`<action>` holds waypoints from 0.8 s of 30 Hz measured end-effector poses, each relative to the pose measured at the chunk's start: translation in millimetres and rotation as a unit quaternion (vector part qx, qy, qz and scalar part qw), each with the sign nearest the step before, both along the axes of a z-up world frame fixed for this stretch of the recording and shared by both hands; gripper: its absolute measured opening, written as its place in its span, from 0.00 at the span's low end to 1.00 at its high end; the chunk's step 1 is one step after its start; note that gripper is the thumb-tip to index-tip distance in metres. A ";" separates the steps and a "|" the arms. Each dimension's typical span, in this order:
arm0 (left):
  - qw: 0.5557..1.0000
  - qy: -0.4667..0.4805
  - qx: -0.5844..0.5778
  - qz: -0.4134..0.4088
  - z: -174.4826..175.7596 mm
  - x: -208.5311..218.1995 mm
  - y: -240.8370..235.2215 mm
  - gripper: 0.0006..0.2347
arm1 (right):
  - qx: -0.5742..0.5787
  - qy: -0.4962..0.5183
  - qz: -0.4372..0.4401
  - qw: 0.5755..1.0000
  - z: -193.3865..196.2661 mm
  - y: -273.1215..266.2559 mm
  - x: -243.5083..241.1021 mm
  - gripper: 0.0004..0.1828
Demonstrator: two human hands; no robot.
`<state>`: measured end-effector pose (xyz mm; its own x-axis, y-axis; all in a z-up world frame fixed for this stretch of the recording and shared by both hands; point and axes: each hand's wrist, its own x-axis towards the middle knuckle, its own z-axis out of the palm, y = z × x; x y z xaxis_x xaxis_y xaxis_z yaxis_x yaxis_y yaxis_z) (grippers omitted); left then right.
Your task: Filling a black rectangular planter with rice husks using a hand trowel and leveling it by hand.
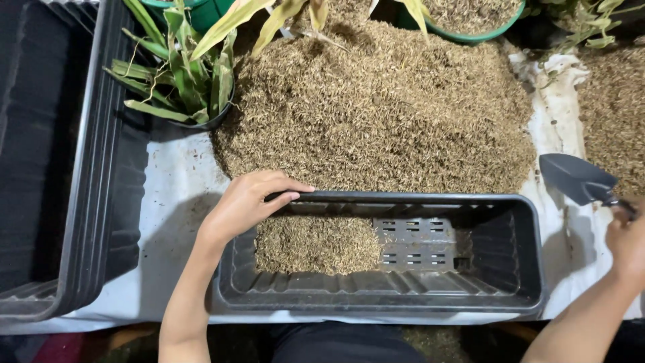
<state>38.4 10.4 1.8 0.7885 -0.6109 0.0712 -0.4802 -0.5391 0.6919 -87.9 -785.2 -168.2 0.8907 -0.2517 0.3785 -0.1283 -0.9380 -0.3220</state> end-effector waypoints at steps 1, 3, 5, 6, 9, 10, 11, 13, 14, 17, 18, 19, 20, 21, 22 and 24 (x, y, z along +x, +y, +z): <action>1.000 -0.002 -0.001 -0.001 0.4 1.4 -0.7 0.11 | -0.001 -0.002 -0.001 1.000 8.5 15.6 0.2 0.20; 1.000 0.005 0.013 0.002 0.4 1.4 -1.4 0.11 | -0.072 0.053 -0.065 0.994 24.8 47.0 -0.9 0.13; 1.000 0.007 0.016 0.003 1.9 1.4 -1.4 0.11 | -0.026 0.060 -0.038 0.997 18.7 67.8 20.7 0.13; 1.000 0.011 0.019 0.004 2.4 1.0 -1.5 0.11 | 0.020 0.068 -0.009 0.997 15.8 78.0 30.7 0.13; 1.000 0.002 0.016 0.003 0.8 1.0 -1.6 0.11 | -0.002 0.066 0.038 0.997 20.7 130.3 81.2 0.13; 1.000 0.002 0.017 0.003 1.6 0.3 -1.9 0.11 | -0.001 0.066 0.038 0.997 24.7 143.7 92.4 0.13; 1.000 0.010 0.021 0.008 2.5 -0.5 -2.1 0.11 | 0.003 0.104 0.014 0.994 28.9 157.1 103.6 0.15; 0.999 0.015 0.026 0.013 3.1 -0.5 -1.7 0.11 | 0.010 0.139 -0.009 0.990 32.9 170.8 117.2 0.18; 1.000 0.005 0.016 0.010 2.2 -0.7 -1.6 0.11 | 0.009 0.137 -0.003 0.990 33.3 170.3 118.8 0.18; 1.000 0.001 0.012 0.009 1.1 0.0 -1.2 0.11 | 0.009 0.148 -0.002 0.989 34.7 164.7 120.2 0.18; 1.000 0.010 0.019 0.010 0.7 0.2 -1.3 0.11 | 0.009 0.162 -0.007 0.987 34.9 161.9 118.6 0.18; 1.000 0.009 0.019 0.010 1.6 0.0 -1.3 0.11 | 0.009 0.161 -0.007 0.987 42.9 165.6 118.3 0.18; 1.000 0.004 0.012 0.007 2.4 -0.2 -1.6 0.11 | 0.006 0.161 -0.007 0.987 50.9 169.1 116.6 0.18; 1.000 -0.001 0.004 0.005 3.0 -0.3 -1.9 0.10 | 0.003 0.160 -0.006 0.987 58.8 172.5 115.0 0.19; 1.000 -0.001 0.005 0.004 2.9 -0.5 -1.8 0.10 | 0.004 0.160 -0.007 0.987 68.3 178.4 113.9 0.19; 1.000 0.005 0.012 0.011 2.7 -1.1 -1.3 0.11 | 0.033 0.170 -0.004 0.985 87.7 190.4 112.4 0.17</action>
<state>37.3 9.1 4.4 0.8025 -0.5947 0.0486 -0.4612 -0.5664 0.6830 24.5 -594.8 -80.5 0.9612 -0.2728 0.0414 -0.2461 -0.9153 -0.3187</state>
